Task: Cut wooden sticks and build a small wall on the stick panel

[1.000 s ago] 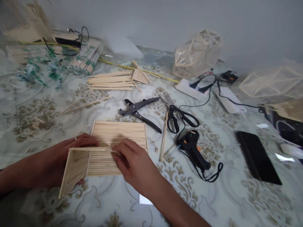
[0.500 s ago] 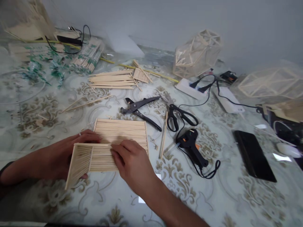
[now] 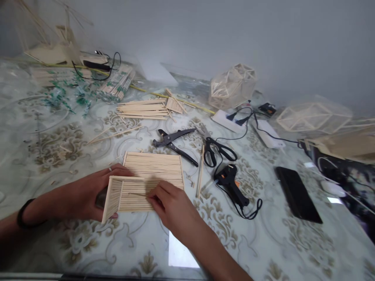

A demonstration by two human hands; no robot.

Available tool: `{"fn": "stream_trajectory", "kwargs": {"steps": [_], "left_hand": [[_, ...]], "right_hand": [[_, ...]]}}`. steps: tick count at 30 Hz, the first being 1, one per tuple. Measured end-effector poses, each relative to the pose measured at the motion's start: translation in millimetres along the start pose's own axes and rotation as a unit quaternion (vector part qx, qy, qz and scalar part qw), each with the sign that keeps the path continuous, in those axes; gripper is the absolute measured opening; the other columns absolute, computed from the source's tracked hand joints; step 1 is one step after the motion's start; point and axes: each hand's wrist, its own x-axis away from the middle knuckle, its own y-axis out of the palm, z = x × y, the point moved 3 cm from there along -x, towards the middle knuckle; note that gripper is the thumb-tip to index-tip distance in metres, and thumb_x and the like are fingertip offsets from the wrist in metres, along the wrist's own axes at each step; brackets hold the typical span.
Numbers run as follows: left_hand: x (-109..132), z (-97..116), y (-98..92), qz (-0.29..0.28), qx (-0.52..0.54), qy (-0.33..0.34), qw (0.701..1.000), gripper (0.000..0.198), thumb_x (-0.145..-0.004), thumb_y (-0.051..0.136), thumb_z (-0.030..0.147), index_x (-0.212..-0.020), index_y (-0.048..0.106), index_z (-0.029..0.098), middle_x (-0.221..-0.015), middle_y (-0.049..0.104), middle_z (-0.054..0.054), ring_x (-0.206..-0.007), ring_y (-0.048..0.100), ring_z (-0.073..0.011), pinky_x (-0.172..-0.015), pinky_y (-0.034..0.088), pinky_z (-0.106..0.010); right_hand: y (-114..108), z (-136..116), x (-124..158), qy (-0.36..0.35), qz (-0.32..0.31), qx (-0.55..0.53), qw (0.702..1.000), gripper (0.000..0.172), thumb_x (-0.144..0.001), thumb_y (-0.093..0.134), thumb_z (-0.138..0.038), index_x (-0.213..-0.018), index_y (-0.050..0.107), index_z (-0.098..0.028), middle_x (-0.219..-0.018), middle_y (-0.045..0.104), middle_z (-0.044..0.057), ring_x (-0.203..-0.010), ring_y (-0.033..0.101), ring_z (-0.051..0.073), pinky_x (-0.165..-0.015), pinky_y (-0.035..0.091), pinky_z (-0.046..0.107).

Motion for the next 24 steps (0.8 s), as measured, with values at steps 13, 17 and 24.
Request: {"fn": "stream_trajectory", "kwargs": {"steps": [13,17,24], "left_hand": [[5.6,-2.3,0.1,0.012,-0.058,-0.015,0.998,0.069,-0.080,0.064,0.013,-0.143,0.039,0.025,-0.144,0.052,-0.004,-0.132,0.055,-0.0257,-0.113,0.046,-0.037],[7.2,4.2,-1.2,0.028,-0.082,0.009,0.996,0.066,-0.084,0.060,0.016,-0.146,0.038,0.023,-0.146,0.051,-0.005,-0.132,0.055,-0.0254,-0.112,0.047,-0.035],[3.4,-8.9,3.2,0.035,-0.060,0.036,0.997,0.075,-0.078,0.072,0.022,-0.146,0.040,0.023,-0.146,0.053,-0.010,-0.130,0.057,-0.0307,-0.110,0.050,-0.042]], "right_hand": [[-100.8,107.1,97.7,0.250,0.253,0.236,0.904,0.041,-0.091,0.058,-0.041,-0.120,0.066,-0.014,-0.116,0.066,0.019,-0.109,0.065,0.035,-0.099,0.051,0.055],[-104.4,151.7,110.7,0.306,0.161,0.172,0.922,0.060,-0.084,0.060,-0.040,-0.139,0.053,-0.017,-0.117,0.068,0.016,-0.100,0.068,0.031,-0.094,0.053,0.050],[-115.6,150.1,112.3,0.335,0.242,0.152,0.898,0.055,-0.071,0.063,-0.035,-0.123,0.053,-0.020,-0.093,0.070,0.009,-0.082,0.068,0.027,-0.076,0.055,0.041]]}}
